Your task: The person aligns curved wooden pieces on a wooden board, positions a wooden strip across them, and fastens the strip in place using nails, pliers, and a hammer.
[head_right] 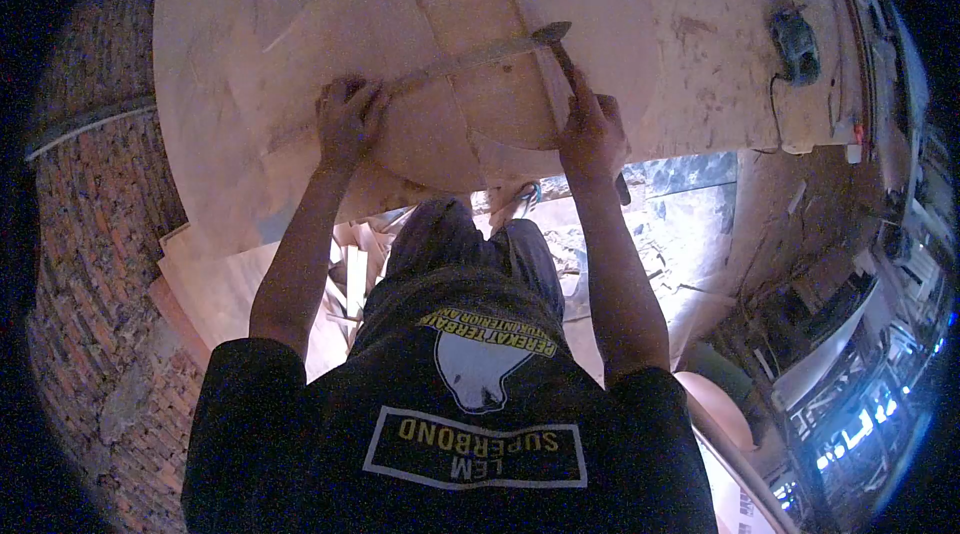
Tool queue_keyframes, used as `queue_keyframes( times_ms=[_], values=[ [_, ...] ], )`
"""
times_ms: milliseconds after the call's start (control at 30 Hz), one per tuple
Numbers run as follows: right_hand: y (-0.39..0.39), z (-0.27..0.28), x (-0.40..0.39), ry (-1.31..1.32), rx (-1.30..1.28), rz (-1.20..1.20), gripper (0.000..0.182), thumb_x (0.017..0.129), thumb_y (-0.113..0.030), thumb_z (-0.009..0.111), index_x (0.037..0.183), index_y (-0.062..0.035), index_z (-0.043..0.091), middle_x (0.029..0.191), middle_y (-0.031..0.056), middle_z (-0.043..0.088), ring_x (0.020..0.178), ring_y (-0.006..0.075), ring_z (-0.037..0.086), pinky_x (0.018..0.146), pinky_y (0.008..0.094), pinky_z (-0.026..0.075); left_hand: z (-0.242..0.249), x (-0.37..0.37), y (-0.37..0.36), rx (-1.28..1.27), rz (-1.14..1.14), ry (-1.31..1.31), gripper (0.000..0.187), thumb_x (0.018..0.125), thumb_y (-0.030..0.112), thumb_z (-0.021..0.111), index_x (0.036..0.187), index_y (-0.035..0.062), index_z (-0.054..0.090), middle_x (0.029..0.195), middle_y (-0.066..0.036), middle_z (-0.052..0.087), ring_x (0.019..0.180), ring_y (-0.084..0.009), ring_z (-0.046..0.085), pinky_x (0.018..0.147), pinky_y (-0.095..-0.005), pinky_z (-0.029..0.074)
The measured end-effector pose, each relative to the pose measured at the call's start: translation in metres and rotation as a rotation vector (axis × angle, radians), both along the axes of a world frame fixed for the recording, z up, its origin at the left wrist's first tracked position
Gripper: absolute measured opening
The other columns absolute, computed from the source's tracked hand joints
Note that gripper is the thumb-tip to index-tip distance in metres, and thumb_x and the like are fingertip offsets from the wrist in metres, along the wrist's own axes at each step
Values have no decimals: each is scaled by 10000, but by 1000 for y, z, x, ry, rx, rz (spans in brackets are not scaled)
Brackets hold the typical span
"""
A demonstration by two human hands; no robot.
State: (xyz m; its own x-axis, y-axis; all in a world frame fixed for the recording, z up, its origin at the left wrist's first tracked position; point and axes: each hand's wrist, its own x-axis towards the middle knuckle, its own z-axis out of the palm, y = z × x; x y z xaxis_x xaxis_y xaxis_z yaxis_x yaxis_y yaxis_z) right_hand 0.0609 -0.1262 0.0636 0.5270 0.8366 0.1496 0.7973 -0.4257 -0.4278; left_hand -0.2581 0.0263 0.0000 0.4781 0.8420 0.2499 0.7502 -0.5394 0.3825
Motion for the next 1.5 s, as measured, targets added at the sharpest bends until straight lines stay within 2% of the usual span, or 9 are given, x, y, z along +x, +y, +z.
queue_keyframes(
  times_ms=[300, 400, 467, 600, 700, 933, 1167, 1333, 1500],
  values=[
    [0, -3, -2, 46, 48, -20, 464, 928, -71, 681, 1376, -190, 654, 929, 132, 659, 785, 297, 675, 679, 419, 549, 1, 0, -1, 31, 9, -31, 278, 861, 332, 759, 1085, 167, 753, 1104, -67, 625, 1045, -286, 601, 912, -470, 450],
    [0, -8, 3, 54, 56, -13, 469, 942, -64, 666, 1399, -167, 627, 921, 126, 666, 755, 263, 663, 683, 415, 547, -6, -1, -1, 26, 11, -31, 266, 866, 327, 754, 1083, 174, 754, 1104, -68, 626, 1049, -287, 601, 907, -470, 450],
    [-6, -32, 14, 247, 196, -100, 470, 948, -57, 655, 1410, -134, 604, 884, 108, 662, 707, 223, 641, 643, 386, 541, -6, -1, 2, 10, 12, -35, 267, 866, 322, 757, 1078, 161, 760, 1100, -83, 640, 1040, -302, 608, 906, -472, 457],
    [-3, -6, 23, 763, 248, -482, 485, 948, -44, 650, 1421, -50, 543, 813, 76, 639, 619, 141, 578, 543, 301, 498, 2, 1, -1, -19, 36, -37, 267, 861, 300, 761, 1063, 127, 770, 1077, -111, 668, 1008, -334, 625, 904, -474, 471],
    [-15, -19, 56, 950, 412, -600, 505, 918, -22, 671, 1400, -9, 523, 782, 72, 620, 569, 125, 549, 493, 255, 452, 3, 0, 1, -42, 33, -82, 274, 848, 288, 757, 1076, 138, 748, 1098, -88, 639, 1055, -310, 608, 921, -489, 448],
    [-31, -21, 108, 910, 398, -750, 517, 872, 14, 662, 1368, 17, 517, 770, 84, 623, 535, 138, 540, 477, 273, 445, 19, 4, 15, -42, 53, -41, 265, 827, 247, 753, 1062, 126, 741, 1112, -103, 620, 1088, -316, 592, 961, -484, 435],
    [-28, -16, 128, 911, 393, -739, 539, 868, 45, 643, 1391, -1, 522, 762, 89, 613, 514, 122, 516, 451, 268, 416, 3, 25, 73, 48, 49, -29, 206, 859, 216, 726, 1047, 137, 755, 1153, -112, 629, 1119, -326, 588, 992, -480, 462],
    [-22, -23, 159, 895, 343, -617, 530, 889, 3, 665, 1396, 21, 511, 762, 55, 598, 531, 98, 520, 468, 259, 419, -1, 30, 85, -65, 26, -53, 212, 843, 156, 727, 1053, 136, 752, 1172, -104, 640, 1118, -331, 604, 1003, -449, 489],
    [-2, -27, 184, 804, 239, -460, 511, 895, -4, 673, 1390, -36, 550, 774, 36, 614, 550, 99, 540, 493, 249, 441, -3, 32, 86, -1, -3, 19, 253, 818, 105, 727, 1070, 130, 736, 1120, -95, 652, 1095, -331, 610, 962, -456, 504]
  ],
)
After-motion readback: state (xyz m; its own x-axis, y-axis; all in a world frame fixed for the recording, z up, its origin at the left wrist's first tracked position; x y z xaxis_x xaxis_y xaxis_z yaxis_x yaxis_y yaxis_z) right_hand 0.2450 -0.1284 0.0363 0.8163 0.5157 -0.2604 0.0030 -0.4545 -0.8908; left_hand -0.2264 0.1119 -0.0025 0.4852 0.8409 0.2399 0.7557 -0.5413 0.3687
